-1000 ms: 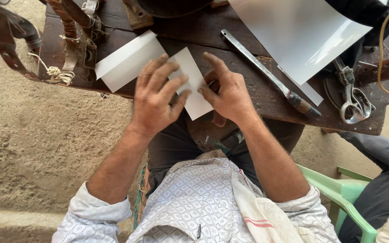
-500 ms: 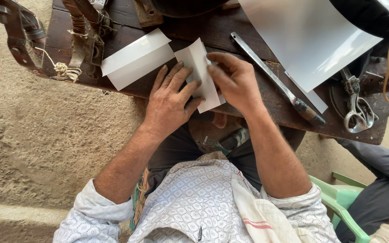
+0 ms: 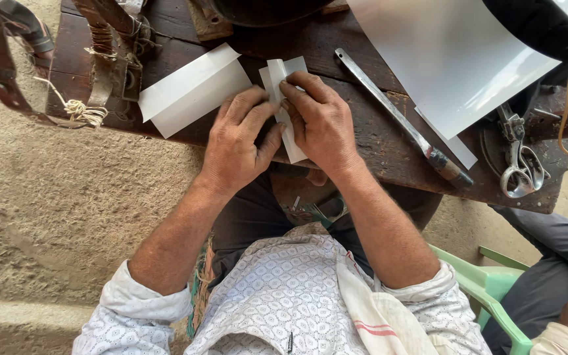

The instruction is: The person folds a large white sheet of paper multiple times on a wooden workbench, then uses a long metal blade to cut the folded paper into smaller sections. The cut pieces are separated and stacked on the table.

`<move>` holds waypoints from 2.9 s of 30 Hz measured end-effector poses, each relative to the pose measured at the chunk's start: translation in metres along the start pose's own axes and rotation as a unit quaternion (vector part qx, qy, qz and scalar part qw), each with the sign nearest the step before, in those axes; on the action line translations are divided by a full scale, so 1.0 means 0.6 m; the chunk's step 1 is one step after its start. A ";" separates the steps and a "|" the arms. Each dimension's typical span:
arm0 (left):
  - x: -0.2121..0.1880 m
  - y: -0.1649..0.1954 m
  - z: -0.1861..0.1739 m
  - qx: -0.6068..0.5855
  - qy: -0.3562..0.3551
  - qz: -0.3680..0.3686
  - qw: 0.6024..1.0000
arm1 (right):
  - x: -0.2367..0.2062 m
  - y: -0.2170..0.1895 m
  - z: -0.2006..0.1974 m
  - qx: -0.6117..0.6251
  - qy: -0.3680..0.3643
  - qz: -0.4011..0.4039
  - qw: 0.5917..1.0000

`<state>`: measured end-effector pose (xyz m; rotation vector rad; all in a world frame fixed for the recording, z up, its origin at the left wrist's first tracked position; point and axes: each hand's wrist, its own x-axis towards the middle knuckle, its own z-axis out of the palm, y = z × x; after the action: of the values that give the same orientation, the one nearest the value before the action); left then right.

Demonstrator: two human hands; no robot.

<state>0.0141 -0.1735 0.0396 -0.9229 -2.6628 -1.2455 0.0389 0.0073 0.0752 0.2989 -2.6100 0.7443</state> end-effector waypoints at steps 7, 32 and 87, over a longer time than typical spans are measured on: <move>0.019 0.002 0.001 0.121 0.016 0.050 0.991 | 0.018 0.017 0.002 -0.004 -0.022 -0.014 1.000; 0.027 -0.015 -0.020 0.098 -0.025 0.019 0.995 | 0.045 0.019 0.019 -0.151 -0.061 -0.051 0.985; 0.008 -0.026 -0.022 0.068 -0.025 0.042 0.996 | 0.011 0.038 0.032 -0.190 -0.043 -0.107 0.975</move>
<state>-0.0008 -0.1879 0.0393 -1.0451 -2.6759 -1.0229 0.0198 0.0153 0.0531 0.4924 -2.6734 0.1570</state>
